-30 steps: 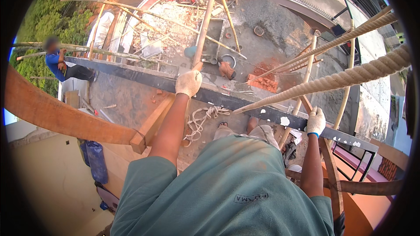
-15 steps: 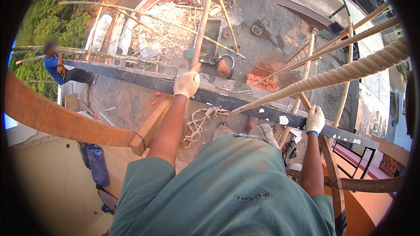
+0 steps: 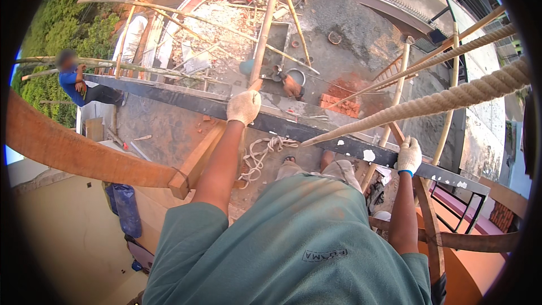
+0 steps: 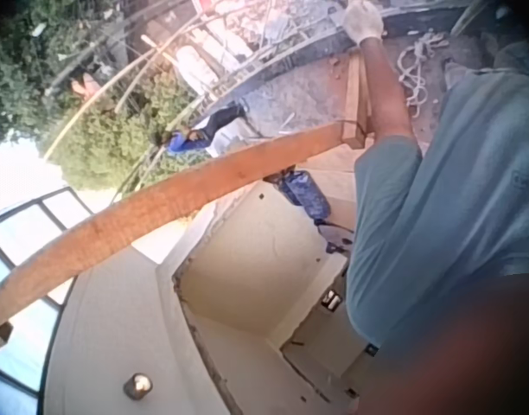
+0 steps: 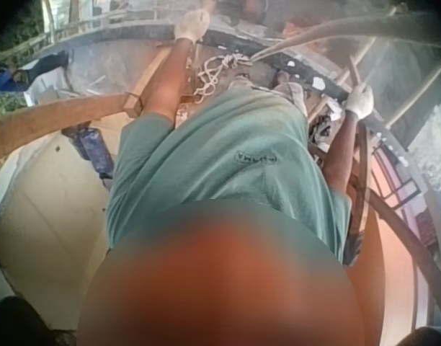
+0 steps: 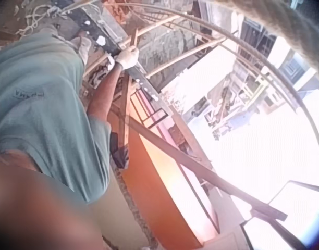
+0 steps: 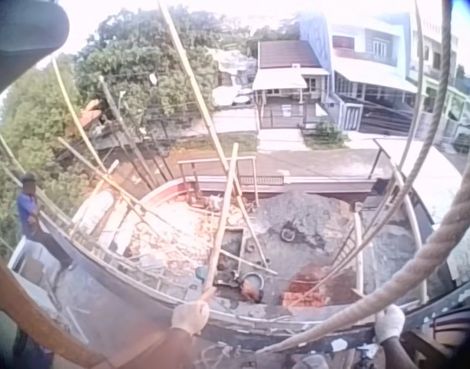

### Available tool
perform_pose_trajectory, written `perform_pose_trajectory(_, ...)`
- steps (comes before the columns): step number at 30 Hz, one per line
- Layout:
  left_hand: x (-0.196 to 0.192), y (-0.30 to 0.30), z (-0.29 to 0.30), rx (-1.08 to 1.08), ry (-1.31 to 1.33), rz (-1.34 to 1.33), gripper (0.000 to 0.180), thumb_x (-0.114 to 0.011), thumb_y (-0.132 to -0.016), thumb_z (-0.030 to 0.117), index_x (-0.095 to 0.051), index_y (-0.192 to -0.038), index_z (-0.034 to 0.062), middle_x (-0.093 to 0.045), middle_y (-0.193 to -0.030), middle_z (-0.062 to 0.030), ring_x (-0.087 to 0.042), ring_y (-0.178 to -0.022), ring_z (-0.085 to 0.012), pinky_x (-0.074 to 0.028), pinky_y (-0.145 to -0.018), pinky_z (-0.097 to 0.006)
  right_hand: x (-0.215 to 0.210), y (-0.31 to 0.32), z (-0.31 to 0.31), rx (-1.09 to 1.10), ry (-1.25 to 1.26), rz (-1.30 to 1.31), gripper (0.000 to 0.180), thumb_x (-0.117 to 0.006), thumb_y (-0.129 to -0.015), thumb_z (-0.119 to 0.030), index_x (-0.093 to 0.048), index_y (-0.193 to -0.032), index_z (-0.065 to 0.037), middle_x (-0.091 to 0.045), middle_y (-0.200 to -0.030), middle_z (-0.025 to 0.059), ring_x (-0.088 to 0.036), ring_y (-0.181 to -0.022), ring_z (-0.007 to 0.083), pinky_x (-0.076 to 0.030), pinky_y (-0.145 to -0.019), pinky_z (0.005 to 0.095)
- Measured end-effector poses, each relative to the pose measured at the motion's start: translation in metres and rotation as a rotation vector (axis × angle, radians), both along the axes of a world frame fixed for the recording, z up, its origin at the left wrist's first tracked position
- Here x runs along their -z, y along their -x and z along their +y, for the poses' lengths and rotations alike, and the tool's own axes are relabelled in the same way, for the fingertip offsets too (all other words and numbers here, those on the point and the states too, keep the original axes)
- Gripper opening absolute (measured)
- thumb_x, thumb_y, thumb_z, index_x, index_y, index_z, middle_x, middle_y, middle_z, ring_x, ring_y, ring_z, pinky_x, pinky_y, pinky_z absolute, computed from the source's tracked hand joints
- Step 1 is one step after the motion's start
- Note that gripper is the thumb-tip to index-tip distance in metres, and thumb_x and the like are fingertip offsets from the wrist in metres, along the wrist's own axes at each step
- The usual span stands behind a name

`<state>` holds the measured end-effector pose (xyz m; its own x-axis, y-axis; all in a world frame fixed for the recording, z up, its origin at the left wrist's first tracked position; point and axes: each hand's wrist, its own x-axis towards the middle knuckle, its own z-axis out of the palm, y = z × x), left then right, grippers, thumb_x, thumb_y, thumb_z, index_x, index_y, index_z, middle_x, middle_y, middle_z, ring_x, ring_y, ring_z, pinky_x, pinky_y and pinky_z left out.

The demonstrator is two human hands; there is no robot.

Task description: The person carries a bucket of wet cement from an indoor area to an outdoor balcony and lowers it using a rope to workers below. The person then returns to the balcony and repeats the process.

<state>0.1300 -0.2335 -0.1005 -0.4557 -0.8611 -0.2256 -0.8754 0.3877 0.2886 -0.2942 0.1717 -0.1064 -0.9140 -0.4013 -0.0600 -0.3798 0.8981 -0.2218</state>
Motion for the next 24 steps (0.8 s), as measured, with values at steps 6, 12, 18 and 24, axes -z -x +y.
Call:
perform_pose_trajectory(6, 0.0031, -0.0021, -0.0024, 0.012, 0.002, -0.004, 0.036, -0.054, -0.103, 0.036, -0.080, -0.098, 0.0121, -0.077, -0.100, -0.0217, -0.075, -0.094, -0.0448, -0.059, -0.085, -0.055, 0.0015, 0.0011, 0.0010, -0.006, 0.007, 0.001, 0.041, -0.055, -0.110, -0.042, -0.073, -0.101, -0.007, -0.075, -0.096, 0.0240, -0.073, -0.093, 0.0465, -0.056, -0.083, 0.0544)
perform_pose_trajectory(12, 0.0039, -0.0018, -0.0024, 0.006, -0.001, -0.015, 0.036, -0.054, -0.102, 0.036, -0.081, -0.099, 0.0123, -0.077, -0.102, -0.0223, -0.075, -0.095, -0.0450, -0.059, -0.087, -0.055, 0.0016, 0.0015, 0.0019, -0.019, -0.007, 0.011, 0.041, -0.055, -0.110, -0.042, -0.072, -0.099, -0.006, -0.075, -0.096, 0.0241, -0.072, -0.093, 0.0469, -0.056, -0.082, 0.0552)
perform_pose_trajectory(18, 0.0036, -0.0019, -0.0017, 0.011, 0.018, -0.022, 0.037, -0.053, -0.102, 0.036, -0.080, -0.099, 0.0121, -0.077, -0.102, -0.0226, -0.075, -0.096, -0.0459, -0.059, -0.088, -0.056, 0.0026, 0.0018, 0.0015, -0.029, -0.031, 0.031, 0.042, -0.054, -0.110, -0.042, -0.072, -0.099, -0.006, -0.074, -0.096, 0.0245, -0.071, -0.093, 0.0476, -0.055, -0.081, 0.0557)
perform_pose_trajectory(24, 0.0077, -0.0043, -0.0034, 0.025, 0.020, 0.008, 0.037, -0.053, -0.102, 0.037, -0.080, -0.097, 0.0122, -0.077, -0.100, -0.0225, -0.075, -0.095, -0.0461, -0.059, -0.087, -0.056, 0.0032, 0.0017, 0.0011, -0.034, -0.018, 0.034, 0.041, -0.055, -0.110, -0.041, -0.072, -0.098, -0.006, -0.074, -0.096, 0.0247, -0.071, -0.093, 0.0476, -0.055, -0.081, 0.0555)
